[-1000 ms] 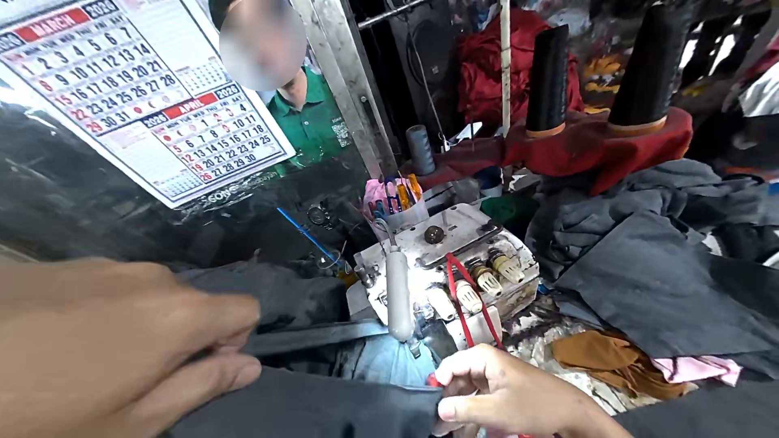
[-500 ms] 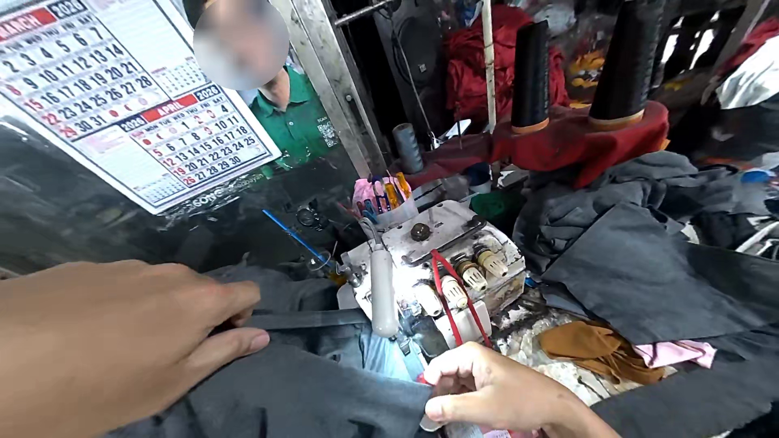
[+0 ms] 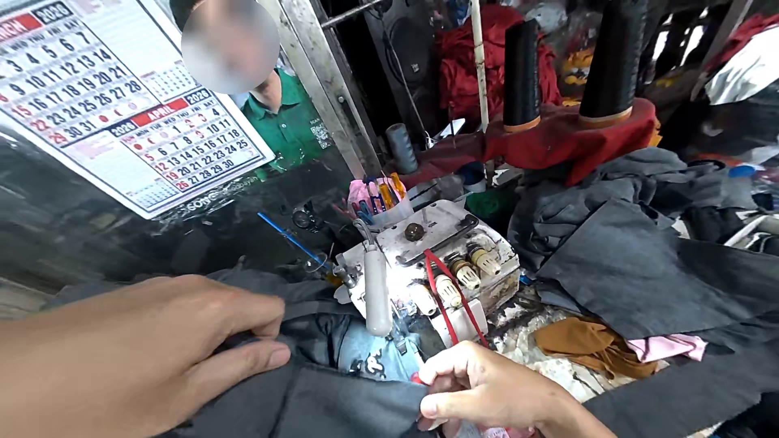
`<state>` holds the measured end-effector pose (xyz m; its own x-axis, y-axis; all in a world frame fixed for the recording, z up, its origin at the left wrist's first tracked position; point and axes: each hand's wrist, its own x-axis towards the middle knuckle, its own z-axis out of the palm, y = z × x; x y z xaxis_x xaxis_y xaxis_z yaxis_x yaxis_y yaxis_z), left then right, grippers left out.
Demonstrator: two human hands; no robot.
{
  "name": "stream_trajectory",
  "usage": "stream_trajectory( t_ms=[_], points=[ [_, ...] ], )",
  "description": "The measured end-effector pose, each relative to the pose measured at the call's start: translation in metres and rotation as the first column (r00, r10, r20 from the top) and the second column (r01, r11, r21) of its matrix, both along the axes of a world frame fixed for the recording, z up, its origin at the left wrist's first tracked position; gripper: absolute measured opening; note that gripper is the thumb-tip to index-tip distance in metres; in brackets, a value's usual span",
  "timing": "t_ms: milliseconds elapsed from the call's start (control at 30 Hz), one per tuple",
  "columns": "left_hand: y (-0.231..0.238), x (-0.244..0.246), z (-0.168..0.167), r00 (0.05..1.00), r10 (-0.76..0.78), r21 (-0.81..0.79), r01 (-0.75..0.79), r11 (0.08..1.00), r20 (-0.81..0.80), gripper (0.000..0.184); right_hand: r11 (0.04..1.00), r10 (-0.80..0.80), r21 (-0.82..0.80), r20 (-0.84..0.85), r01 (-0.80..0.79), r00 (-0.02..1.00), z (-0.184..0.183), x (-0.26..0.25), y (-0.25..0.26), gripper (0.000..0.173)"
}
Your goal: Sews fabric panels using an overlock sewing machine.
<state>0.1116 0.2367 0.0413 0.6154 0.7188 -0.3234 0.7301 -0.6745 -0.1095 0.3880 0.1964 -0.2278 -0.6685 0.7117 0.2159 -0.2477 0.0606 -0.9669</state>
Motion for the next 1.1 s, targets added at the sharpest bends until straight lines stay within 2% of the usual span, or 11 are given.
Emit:
stream_trajectory(
  t_ms=[100, 200, 333, 467, 633, 700, 767, 900, 967, 1033, 1100],
  points=[
    [-0.001, 0.004, -0.009, 0.994, -0.015, -0.089, 0.025, 0.996, 0.108, 0.036, 1.000, -0.001, -0.010, 0.004, 0.001, 1.000, 0.000, 0.001, 0.001, 0.020],
    [0.010, -0.002, -0.027, 0.990, -0.084, 0.028, 0.081, 0.996, 0.109, 0.040, 1.000, -0.005, -0.012, 0.028, 0.005, 1.000, 0.000, 0.002, 0.000, 0.021],
    [0.007, 0.004, -0.036, 0.978, -0.084, -0.078, 0.101, 0.992, 0.190, 0.038, 0.999, -0.002, -0.044, 0.037, 0.004, 0.999, 0.002, 0.004, -0.001, 0.023],
    [0.015, 0.001, -0.049, 0.975, -0.135, 0.017, 0.135, 0.991, 0.178, 0.039, 0.999, 0.024, -0.046, 0.030, -0.022, 0.999, 0.003, 0.007, -0.001, 0.022],
    [0.015, -0.021, -0.066, 0.971, -0.079, -0.046, 0.092, 0.995, 0.224, 0.038, 0.998, -0.027, -0.060, 0.068, 0.031, 0.997, 0.006, 0.002, -0.005, 0.023],
    [0.018, -0.052, -0.093, 0.958, -0.002, -0.042, 0.015, 0.999, 0.286, 0.042, 0.991, -0.136, 0.015, 0.162, 0.135, 0.977, 0.010, -0.006, -0.011, 0.025],
    [0.015, -0.079, -0.121, 0.924, 0.058, -0.034, -0.049, 0.998, 0.377, 0.041, 0.962, -0.247, 0.183, 0.273, 0.201, 0.930, 0.009, -0.017, -0.017, 0.036],
    [0.006, -0.101, -0.142, 0.871, -0.019, 0.128, -0.051, 0.990, 0.491, 0.036, 0.925, -0.297, 0.373, 0.601, 0.068, 0.742, 0.024, -0.041, -0.017, 0.071],
    [0.002, -0.104, -0.133, 0.817, -0.098, 0.165, 0.003, 0.986, 0.568, 0.035, 0.924, -0.282, 0.383, 0.688, -0.005, 0.669, 0.036, -0.055, -0.014, 0.073],
    [-0.014, -0.098, -0.115, 0.797, -0.069, 0.095, 0.014, 0.995, 0.600, 0.035, 0.923, -0.252, 0.384, 0.658, -0.028, 0.710, 0.035, -0.062, -0.016, 0.068],
    [-0.031, -0.086, -0.113, 0.776, -0.019, -0.015, 0.037, 0.999, 0.630, 0.036, 0.906, -0.271, 0.422, 0.531, 0.027, 0.803, 0.023, -0.059, -0.029, 0.053]
  ],
)
